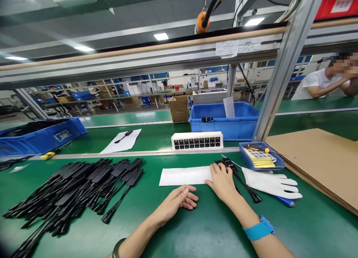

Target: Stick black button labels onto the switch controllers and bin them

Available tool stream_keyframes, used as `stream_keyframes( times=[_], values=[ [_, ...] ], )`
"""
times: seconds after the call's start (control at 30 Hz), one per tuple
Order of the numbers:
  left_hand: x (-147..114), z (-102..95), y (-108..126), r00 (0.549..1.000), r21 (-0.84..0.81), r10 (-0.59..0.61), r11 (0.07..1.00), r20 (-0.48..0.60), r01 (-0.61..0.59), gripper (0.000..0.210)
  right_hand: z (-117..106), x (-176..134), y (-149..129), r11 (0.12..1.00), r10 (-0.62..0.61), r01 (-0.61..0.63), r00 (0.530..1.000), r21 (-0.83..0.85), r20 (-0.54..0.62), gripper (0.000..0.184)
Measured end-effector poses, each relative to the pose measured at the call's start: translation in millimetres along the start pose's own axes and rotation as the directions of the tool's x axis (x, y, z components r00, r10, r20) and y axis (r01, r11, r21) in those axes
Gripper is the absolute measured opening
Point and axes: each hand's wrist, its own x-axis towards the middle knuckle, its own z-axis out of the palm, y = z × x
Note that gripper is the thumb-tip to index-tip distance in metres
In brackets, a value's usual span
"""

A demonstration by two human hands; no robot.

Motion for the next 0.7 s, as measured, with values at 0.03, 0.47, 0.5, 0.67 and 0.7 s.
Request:
stream_keyframes(
  times=[0.03, 0.47, 0.5, 0.67, 0.7],
  values=[
    [0.1, 0.2, 0.1, 1.0, 0.012, 0.004, 1.0, 0.004, -0.004, 0.064, 0.6, -0.1, -1.4, 1.0, -0.002, 0.001, 1.0, 0.022, 0.009, 0.033],
    [1.6, 1.4, -1.2, 1.0, 0.041, 0.01, 0.999, 0.011, -0.011, 0.069, -25.1, 66.4, -3.4, 0.682, 0.335, -0.249, 0.942, 0.688, 0.009, 0.026],
    [1.4, 1.6, -1.3, 1.0, 0.043, 0.011, 0.999, 0.01, -0.012, 0.069, -32.8, 86.2, 3.8, 0.605, 0.39, -0.274, 0.921, 0.748, 0.021, 0.024],
    [4.0, 1.9, -7.3, 1.0, 0.023, 0.017, 1.0, 0.012, -0.018, 0.069, -81.8, 176.8, 45.5, 0.252, 0.601, -0.266, 0.796, 0.93, 0.065, 0.021],
    [5.3, 1.8, -9.4, 1.0, 0.02, 0.015, 1.0, 0.009, -0.016, 0.069, -89.8, 188.9, 53.0, 0.202, 0.623, -0.249, 0.779, 0.947, 0.072, 0.022]
  ],
)
